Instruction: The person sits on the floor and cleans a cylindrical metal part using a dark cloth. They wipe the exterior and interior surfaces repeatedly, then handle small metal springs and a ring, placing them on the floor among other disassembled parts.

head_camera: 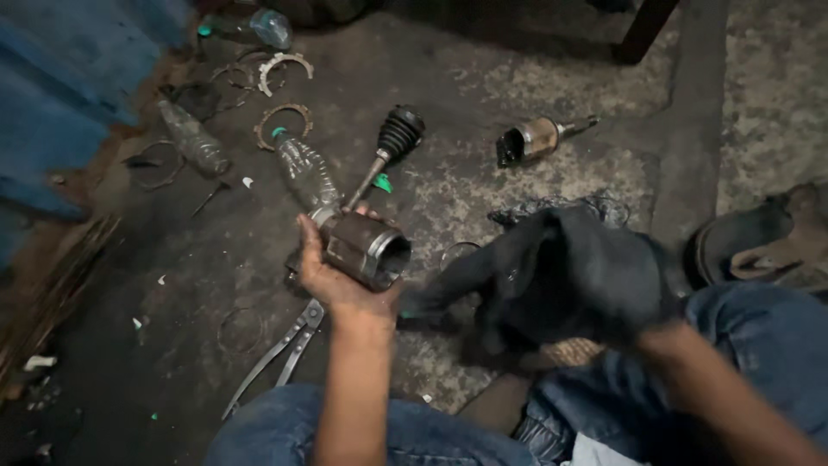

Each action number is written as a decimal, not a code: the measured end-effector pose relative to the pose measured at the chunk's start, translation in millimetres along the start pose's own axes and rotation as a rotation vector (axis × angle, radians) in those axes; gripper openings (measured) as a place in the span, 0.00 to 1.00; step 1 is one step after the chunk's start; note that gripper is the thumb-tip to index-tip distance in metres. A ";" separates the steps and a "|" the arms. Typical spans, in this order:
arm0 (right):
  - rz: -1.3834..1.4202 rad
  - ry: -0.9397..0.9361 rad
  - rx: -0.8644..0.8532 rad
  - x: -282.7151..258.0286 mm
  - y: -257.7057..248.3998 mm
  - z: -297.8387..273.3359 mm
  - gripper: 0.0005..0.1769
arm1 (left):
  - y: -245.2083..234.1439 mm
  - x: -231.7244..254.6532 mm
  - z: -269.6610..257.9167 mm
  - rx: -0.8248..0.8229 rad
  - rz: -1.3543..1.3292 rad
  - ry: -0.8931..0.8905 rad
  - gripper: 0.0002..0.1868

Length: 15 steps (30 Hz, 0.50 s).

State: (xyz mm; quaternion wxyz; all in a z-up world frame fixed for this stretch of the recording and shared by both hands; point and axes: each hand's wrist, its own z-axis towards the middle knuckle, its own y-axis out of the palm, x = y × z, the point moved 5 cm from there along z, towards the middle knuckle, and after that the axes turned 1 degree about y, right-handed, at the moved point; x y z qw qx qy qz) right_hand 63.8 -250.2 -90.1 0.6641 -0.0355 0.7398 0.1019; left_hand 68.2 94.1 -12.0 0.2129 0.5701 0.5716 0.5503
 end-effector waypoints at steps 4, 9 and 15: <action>-0.071 -0.062 -0.117 -7.2 45.5 -2.3 0.20 | 9.5 -0.6 -8.4 -0.048 -0.060 -0.039 0.37; 0.016 -0.043 -0.246 -1.2 98.3 -0.9 0.20 | 10.4 -27.3 -17.6 -0.081 -0.192 -0.102 0.34; 0.230 0.081 -0.298 33.8 118.5 -2.2 0.21 | -12.9 -74.8 -16.8 -0.120 -0.057 -0.263 0.29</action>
